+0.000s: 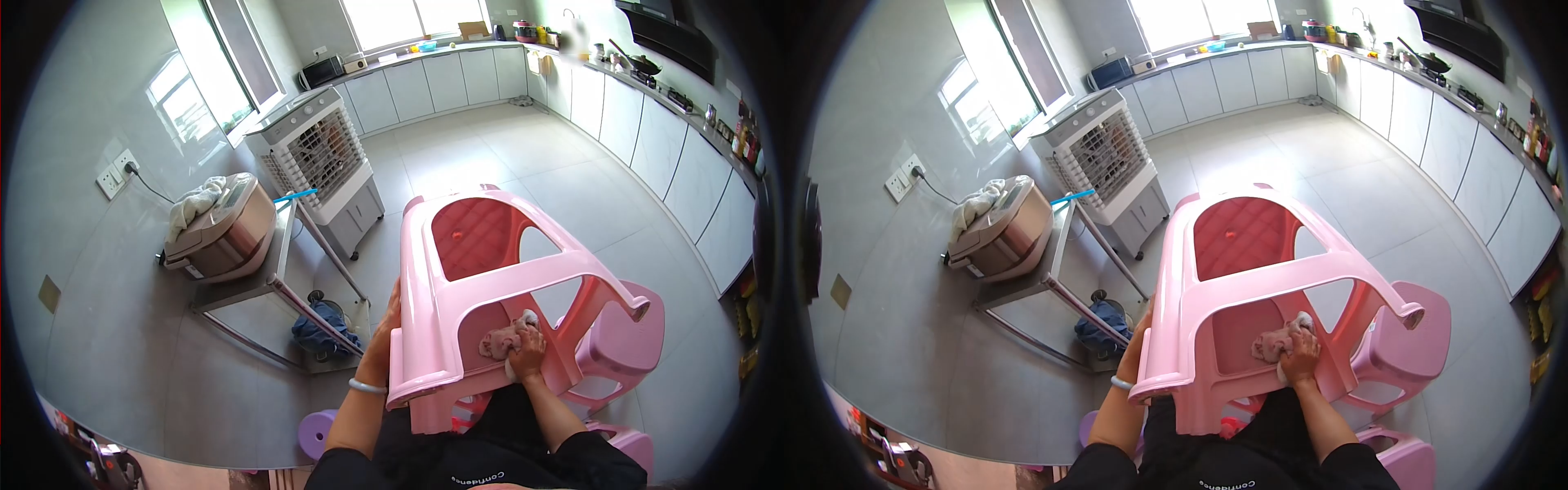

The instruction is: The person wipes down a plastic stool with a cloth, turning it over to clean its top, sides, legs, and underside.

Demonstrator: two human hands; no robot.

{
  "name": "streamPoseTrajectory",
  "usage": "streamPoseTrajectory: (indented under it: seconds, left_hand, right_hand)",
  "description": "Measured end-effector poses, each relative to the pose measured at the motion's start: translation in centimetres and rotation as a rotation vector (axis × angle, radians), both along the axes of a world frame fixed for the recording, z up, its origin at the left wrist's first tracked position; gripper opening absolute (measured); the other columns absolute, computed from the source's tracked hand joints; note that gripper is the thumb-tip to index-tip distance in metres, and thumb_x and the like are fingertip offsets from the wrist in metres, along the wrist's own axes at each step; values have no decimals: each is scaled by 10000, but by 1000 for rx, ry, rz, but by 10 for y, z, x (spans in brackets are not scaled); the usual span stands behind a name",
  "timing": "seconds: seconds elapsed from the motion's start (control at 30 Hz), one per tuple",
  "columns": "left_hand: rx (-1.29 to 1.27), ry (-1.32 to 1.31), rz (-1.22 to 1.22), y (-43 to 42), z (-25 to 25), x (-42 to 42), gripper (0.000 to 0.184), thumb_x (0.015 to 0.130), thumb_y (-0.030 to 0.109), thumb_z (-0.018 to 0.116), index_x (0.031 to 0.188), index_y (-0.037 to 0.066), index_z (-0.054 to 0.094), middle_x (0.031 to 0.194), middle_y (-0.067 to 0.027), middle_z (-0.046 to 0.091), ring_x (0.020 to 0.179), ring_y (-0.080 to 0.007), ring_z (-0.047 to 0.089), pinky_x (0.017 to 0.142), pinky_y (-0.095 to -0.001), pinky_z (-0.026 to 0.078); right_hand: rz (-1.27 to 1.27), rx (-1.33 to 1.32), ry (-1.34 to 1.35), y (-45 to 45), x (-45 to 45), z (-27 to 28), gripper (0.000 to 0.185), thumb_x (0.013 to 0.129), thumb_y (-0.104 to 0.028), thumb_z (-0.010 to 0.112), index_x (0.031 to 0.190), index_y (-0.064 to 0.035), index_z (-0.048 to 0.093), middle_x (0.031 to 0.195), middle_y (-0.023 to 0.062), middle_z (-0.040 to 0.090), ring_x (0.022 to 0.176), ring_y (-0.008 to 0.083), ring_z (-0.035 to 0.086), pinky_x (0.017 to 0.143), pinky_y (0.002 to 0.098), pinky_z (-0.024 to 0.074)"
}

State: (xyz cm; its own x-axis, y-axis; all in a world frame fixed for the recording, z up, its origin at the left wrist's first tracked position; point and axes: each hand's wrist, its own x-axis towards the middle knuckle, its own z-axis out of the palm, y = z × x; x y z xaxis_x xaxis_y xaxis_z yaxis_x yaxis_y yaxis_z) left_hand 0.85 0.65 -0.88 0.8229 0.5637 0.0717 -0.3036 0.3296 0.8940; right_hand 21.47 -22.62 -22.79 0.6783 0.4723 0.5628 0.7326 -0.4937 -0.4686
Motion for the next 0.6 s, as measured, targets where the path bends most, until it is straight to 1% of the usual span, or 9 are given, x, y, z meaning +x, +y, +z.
streamPoseTrajectory:
  seconds: [0.1,0.17,0.2,0.23,0.27,0.33,0.4,0.47,0.6]
  left_hand:
    - [75,165,-105,-17,-20,-37,517,1024,367,414,1423,38,421,1351,-134,538,1196,-254,566,985,-395,494]
    - [-61,183,-55,-33,-34,-45,528,1019,380,428,1424,42,419,1326,-131,563,1167,-256,596,963,-405,519]
    - [-238,189,-8,-44,-28,-45,570,1004,425,464,1427,45,421,1329,-131,570,1165,-269,606,963,-440,529]
    - [-396,-81,-164,-32,-55,-47,573,1011,439,441,1442,64,410,1400,-138,514,1240,-277,552,1022,-452,482]
    - [-394,-53,-126,-27,-81,-54,577,1013,447,430,1449,70,403,1420,-138,494,1260,-280,533,1041,-460,461]
    - [-392,-1,-49,-33,-81,-57,584,1018,461,409,1463,83,388,1462,-138,453,1301,-285,494,1078,-478,418]
    - [261,298,1,-30,-95,-62,596,1020,477,392,1477,95,369,1489,-133,420,1331,-292,460,1101,-493,381]
    - [439,403,31,-29,-107,-63,607,1021,489,382,1485,98,357,1504,-127,401,1350,-296,436,1115,-502,356]
    - [-55,251,144,-43,-116,-51,605,1019,490,388,1466,81,377,1439,-146,471,1291,-312,495,1081,-505,391]
  right_hand:
    - [-11,-39,18,0,-1,2,469,657,-172,662,1120,-117,611,1223,160,552,1168,379,505,979,495,396]
    - [-17,-32,19,1,-1,3,469,666,-200,677,1121,-112,607,1217,156,557,1168,378,502,973,505,397]
    - [-20,-29,19,1,-1,2,470,670,-214,685,1121,-109,605,1214,155,560,1167,377,500,969,509,398]
    - [-15,-22,16,2,0,1,469,669,-210,681,1121,-110,605,1214,155,560,1165,377,502,969,507,399]
    - [-11,-14,11,2,1,1,468,668,-207,677,1120,-111,606,1214,155,560,1163,377,503,968,505,400]
    - [-6,-9,8,1,0,1,465,665,-202,671,1117,-111,607,1213,156,560,1159,376,507,967,502,401]
    - [-2,-9,10,0,0,2,460,664,-200,667,1112,-111,609,1213,159,560,1154,375,511,965,499,403]
    - [-3,-4,13,1,0,3,447,667,-186,651,1105,-106,611,1222,171,559,1147,383,513,967,500,406]
    - [-19,-8,19,1,-2,2,442,672,-189,649,1104,-102,609,1226,177,559,1144,386,513,968,498,405]
